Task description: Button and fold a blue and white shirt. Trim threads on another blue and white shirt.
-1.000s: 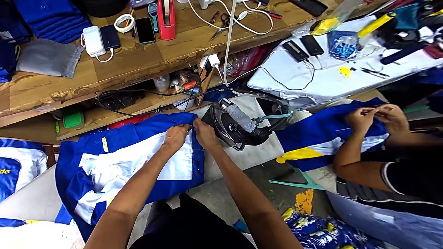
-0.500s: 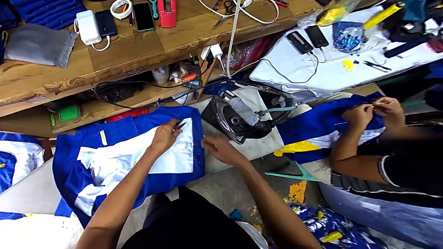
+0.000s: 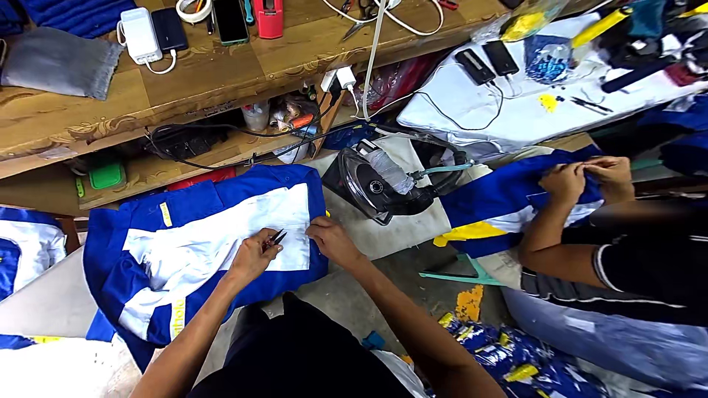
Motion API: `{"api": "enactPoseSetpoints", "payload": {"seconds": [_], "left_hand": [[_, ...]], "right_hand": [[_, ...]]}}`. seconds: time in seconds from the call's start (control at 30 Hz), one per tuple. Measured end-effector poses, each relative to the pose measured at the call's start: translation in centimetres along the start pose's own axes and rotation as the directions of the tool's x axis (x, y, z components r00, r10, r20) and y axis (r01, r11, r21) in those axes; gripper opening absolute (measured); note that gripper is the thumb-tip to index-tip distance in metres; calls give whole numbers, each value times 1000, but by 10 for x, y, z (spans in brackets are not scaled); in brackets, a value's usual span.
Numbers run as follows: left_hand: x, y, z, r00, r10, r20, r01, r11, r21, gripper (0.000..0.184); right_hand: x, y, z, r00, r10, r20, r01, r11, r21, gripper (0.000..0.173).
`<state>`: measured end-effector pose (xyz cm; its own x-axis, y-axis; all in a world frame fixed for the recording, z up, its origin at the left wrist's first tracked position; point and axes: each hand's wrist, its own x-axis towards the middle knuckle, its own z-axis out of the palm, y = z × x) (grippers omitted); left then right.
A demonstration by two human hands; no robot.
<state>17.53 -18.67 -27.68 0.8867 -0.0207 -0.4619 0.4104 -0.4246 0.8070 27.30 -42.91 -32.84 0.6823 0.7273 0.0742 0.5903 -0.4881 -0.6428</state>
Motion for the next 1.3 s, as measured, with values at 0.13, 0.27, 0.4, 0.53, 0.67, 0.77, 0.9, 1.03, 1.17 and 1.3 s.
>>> {"api": "enactPoseSetpoints", "payload": {"seconds": [0.13, 0.27, 0.4, 0.53, 0.67, 0.77, 0.9, 1.03, 1.17, 1.3], "left_hand": [[0, -14, 3, 1000, -10, -5, 10, 999, 43, 39], [1, -19, 4, 1000, -2, -22, 3, 998, 58, 40], [2, -17, 4, 1000, 0, -13, 1, 996, 92, 40], [4, -9, 7, 999, 46, -8, -44, 982, 184, 40], [18, 15, 22, 986, 164, 38, -167, 918, 361, 39], [34, 37, 33, 983, 149, 107, -182, 869, 460, 37], [46, 50, 42, 984, 112, 136, -168, 825, 539, 35], [48, 50, 45, 986, 97, 139, -159, 811, 563, 33], [50, 49, 44, 982, 113, 149, -178, 808, 562, 32], [50, 45, 44, 983, 131, 131, -182, 824, 537, 32]], "right_hand": [[3, -2, -5, 999, 8, 36, -6, 998, -64, 20], [9, -5, -16, 973, 223, 58, -228, 968, 105, 25], [8, 4, -23, 907, 392, 151, -411, 752, 515, 24], [5, 5, -29, 884, 433, 176, -410, 536, 738, 18], [4, 4, -28, 900, 397, 178, -389, 549, 740, 18], [4, 5, -30, 896, 405, 184, -391, 519, 760, 18], [5, 4, -30, 894, 409, 186, -395, 520, 757, 16], [5, 4, -30, 893, 406, 193, -399, 515, 759, 16], [6, 5, -30, 892, 408, 195, -401, 515, 757, 15], [6, 5, -30, 890, 413, 193, -400, 504, 765, 15]]}}
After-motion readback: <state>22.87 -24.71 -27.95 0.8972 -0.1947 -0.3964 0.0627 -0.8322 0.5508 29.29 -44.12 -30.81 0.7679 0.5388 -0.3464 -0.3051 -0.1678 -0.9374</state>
